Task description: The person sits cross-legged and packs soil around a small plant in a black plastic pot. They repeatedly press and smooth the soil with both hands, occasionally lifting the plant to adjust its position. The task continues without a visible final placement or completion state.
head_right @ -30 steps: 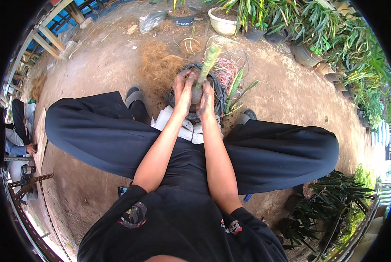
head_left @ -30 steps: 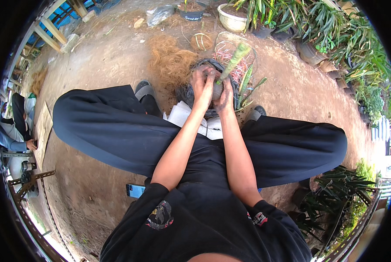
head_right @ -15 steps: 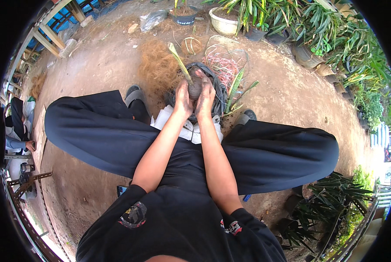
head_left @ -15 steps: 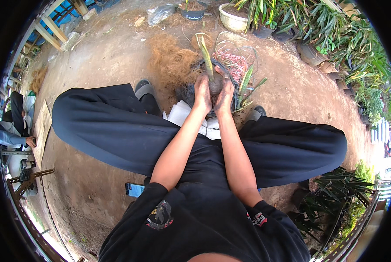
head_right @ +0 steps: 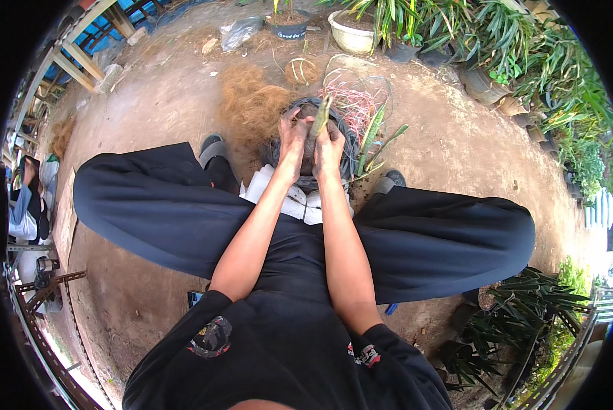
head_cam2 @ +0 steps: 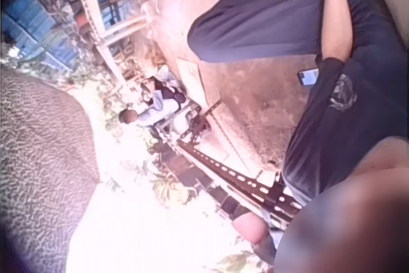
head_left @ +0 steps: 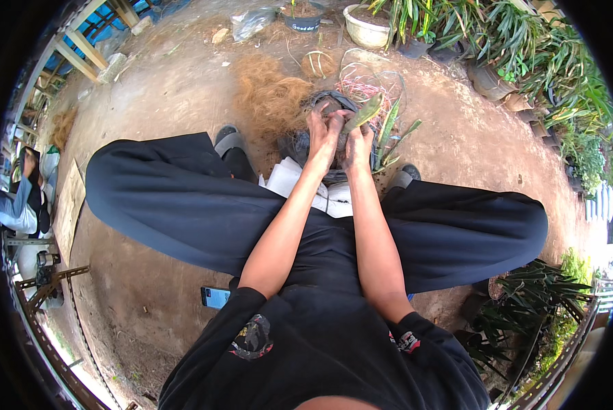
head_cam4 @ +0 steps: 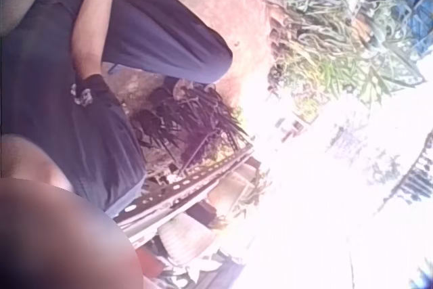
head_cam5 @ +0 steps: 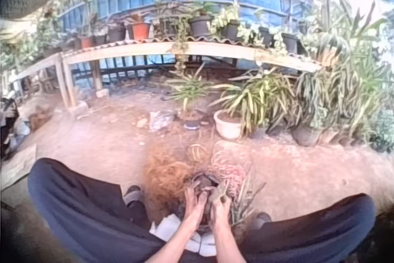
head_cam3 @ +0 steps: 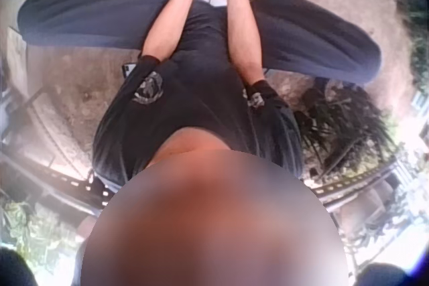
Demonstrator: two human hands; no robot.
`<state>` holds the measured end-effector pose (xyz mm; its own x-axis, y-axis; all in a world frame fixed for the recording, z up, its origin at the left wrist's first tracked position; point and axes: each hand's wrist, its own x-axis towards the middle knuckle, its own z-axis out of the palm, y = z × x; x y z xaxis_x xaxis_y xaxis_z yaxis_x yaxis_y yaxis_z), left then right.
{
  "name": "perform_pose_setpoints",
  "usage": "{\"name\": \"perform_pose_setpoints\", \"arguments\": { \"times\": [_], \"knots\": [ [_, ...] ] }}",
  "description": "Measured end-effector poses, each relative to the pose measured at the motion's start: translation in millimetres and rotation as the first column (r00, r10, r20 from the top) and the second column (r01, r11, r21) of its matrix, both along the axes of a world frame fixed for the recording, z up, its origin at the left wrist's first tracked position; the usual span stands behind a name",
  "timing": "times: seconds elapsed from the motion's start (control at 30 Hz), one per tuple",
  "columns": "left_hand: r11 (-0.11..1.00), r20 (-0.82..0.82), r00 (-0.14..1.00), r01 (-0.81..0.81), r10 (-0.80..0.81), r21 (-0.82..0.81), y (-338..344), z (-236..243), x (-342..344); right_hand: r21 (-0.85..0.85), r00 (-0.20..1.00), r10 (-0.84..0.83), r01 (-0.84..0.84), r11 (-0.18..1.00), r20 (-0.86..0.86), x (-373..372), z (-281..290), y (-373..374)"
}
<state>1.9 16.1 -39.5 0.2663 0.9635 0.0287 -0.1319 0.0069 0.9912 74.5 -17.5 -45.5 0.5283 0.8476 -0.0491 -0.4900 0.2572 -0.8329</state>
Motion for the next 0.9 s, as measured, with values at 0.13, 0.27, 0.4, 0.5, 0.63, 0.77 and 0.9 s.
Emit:
{"name": "perform_pose_setpoints", "arguments": {
  "times": [0.13, 0.27, 0.4, 0.5, 0.63, 0.77, 0.9],
  "knots": [
    [0.94, 0.124, 0.988, 0.049, -0.097, 0.338, 2.9, 3.9, -3.2, 0.087, 0.996, -0.009, 0.002, 0.996, 0.084, -2.1, 13.7, 0.8],
    [0.899, 0.152, 0.975, 0.081, -0.161, 0.431, 6.2, 10.9, -7.7, 0.013, 1.0, 0.029, -0.029, 0.999, 0.004, -3.3, 26.0, -2.5],
    [0.899, 0.031, 0.996, 0.065, -0.087, 0.433, 2.5, 14.2, -6.1, 0.048, 0.996, 0.015, -0.01, 0.999, -0.094, 1.4, 21.3, -2.8],
    [0.958, -0.018, 1.0, -0.006, 0.012, 0.287, 2.7, 13.8, -4.2, 0.014, 0.997, -0.071, 0.071, 0.997, 0.04, 6.0, 9.7, 4.3],
    [0.941, 0.103, 0.936, -0.335, 0.337, -0.033, 13.5, 8.2, -8.7, -0.467, 0.955, -0.11, 0.233, 0.853, 0.274, 18.5, -6.3, -2.4],
    [0.857, 0.124, 0.854, -0.478, 0.505, -0.195, 26.1, -3.8, -14.7, -0.641, 0.794, 0.242, 0.227, 0.733, 0.558, 18.5, -23.4, -4.9],
    [0.84, 0.185, 0.827, -0.487, 0.531, -0.238, 30.0, -16.4, -14.1, -0.633, 0.562, 0.396, 0.323, 0.704, 0.726, 16.7, -45.2, 0.7]
  ]
}}
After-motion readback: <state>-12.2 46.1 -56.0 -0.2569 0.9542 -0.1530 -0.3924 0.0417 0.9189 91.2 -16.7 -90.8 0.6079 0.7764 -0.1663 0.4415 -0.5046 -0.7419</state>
